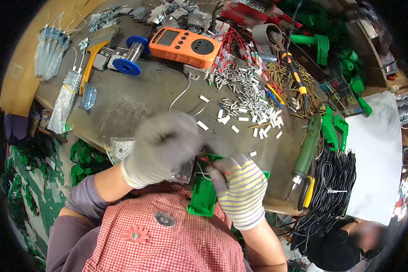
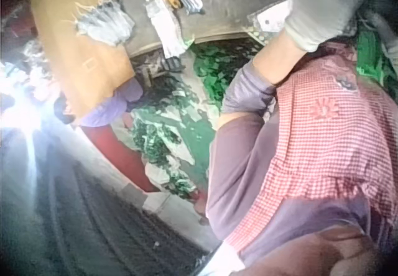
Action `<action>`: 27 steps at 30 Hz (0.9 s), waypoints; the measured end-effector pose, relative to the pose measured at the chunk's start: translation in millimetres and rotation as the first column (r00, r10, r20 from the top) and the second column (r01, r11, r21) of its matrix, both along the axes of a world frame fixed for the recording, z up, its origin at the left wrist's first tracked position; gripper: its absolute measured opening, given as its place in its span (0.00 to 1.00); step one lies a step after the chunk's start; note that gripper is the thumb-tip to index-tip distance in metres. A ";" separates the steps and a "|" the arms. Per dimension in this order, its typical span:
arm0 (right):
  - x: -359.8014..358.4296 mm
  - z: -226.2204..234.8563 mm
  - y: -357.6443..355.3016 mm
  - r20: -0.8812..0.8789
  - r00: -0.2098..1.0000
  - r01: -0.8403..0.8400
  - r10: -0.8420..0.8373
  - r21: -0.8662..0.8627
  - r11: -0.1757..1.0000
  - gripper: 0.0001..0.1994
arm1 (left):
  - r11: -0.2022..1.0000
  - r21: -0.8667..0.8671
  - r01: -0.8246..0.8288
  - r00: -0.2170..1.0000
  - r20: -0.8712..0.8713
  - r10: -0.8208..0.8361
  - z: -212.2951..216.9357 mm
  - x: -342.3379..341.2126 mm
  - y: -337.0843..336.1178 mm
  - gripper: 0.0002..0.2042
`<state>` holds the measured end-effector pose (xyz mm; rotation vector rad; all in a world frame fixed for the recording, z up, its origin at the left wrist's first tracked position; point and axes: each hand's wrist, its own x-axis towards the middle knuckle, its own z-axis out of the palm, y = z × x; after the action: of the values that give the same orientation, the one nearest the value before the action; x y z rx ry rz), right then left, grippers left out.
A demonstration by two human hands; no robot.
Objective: The person assembles a tool by placing internal wiring and components into a plastic casing, closing the halves together, and driving screws using a power screwdriver. The person then arranges wires and components into another plastic casing to assemble the next unit.
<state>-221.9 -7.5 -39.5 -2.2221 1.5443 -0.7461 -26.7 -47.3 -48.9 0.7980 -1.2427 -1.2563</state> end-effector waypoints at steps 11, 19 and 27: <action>-19.3 14.0 -0.5 -0.105 0.989 -0.121 0.104 -0.178 0.977 0.31 | 0.882 -0.254 0.397 0.294 0.945 0.140 40.1 64.1 26.2 0.39; -35.9 30.6 -9.3 -0.041 0.945 -0.299 0.325 0.297 0.907 0.30 | 0.780 -0.318 0.539 -0.097 0.896 0.433 65.4 32.8 39.2 0.20; -32.8 21.5 -7.7 0.163 0.957 -0.283 0.238 0.371 0.884 0.21 | 0.773 -0.333 0.539 -0.092 0.890 0.447 64.3 25.5 40.9 0.19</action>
<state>-254.7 -15.2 -18.0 -1.9931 1.1819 -0.4270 -1.2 -6.4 15.4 1.1775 -2.8259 0.2835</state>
